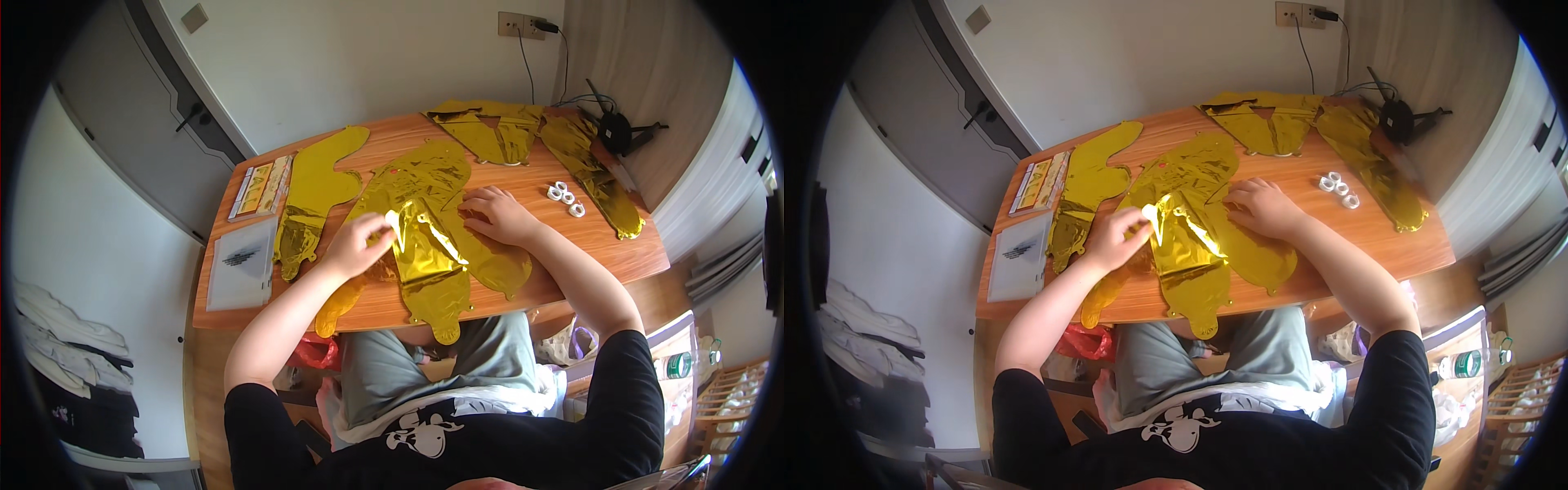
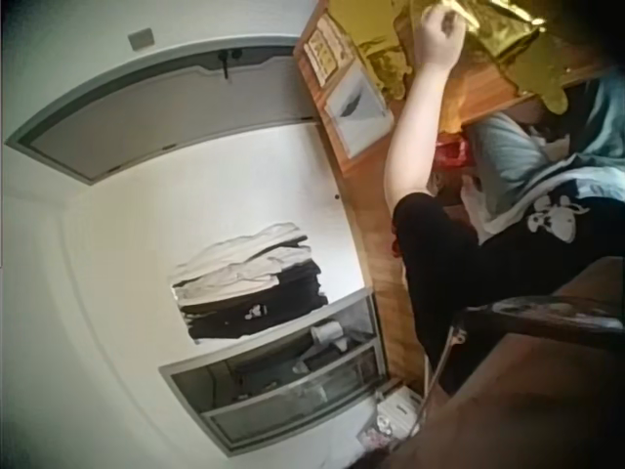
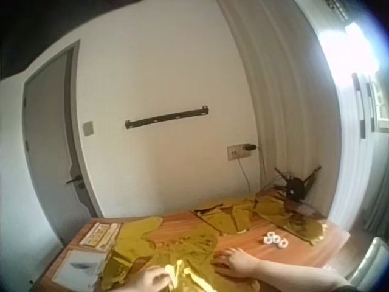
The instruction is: The person spreads deflated foil balloons across a table, then flattens and folds a foil balloon into a rectangle by hand.
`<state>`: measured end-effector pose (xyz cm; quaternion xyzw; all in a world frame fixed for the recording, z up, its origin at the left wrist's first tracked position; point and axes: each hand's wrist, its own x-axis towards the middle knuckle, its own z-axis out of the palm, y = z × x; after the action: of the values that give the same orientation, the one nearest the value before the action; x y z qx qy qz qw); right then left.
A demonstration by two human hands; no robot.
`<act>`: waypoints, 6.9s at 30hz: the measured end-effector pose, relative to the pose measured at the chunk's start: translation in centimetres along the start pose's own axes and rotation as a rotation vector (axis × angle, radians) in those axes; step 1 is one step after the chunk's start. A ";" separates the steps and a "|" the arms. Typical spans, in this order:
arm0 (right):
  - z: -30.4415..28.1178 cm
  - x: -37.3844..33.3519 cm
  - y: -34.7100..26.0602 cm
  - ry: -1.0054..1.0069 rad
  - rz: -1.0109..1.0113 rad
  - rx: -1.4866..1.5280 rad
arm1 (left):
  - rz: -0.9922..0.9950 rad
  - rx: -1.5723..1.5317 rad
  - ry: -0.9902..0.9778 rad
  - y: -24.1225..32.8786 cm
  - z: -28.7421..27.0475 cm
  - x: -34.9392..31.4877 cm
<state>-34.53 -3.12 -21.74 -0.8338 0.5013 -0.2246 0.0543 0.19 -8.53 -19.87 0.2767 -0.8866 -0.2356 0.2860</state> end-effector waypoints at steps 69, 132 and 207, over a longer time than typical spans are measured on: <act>-0.1 0.9 -3.3 -0.057 -0.022 -0.047 | -0.241 0.622 -0.114 -10.0 -3.6 1.7; 0.7 0.5 -2.1 0.007 -0.053 -0.056 | 0.114 0.463 -0.334 11.1 2.9 -4.2; -0.4 0.4 -3.5 -0.088 -0.015 -0.043 | -0.364 0.251 -0.185 -6.6 -2.6 1.6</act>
<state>-31.68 -1.70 -20.11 -0.8477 0.4967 -0.1772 0.0565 3.10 -15.03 -21.15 0.4427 -0.8668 -0.1956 0.1197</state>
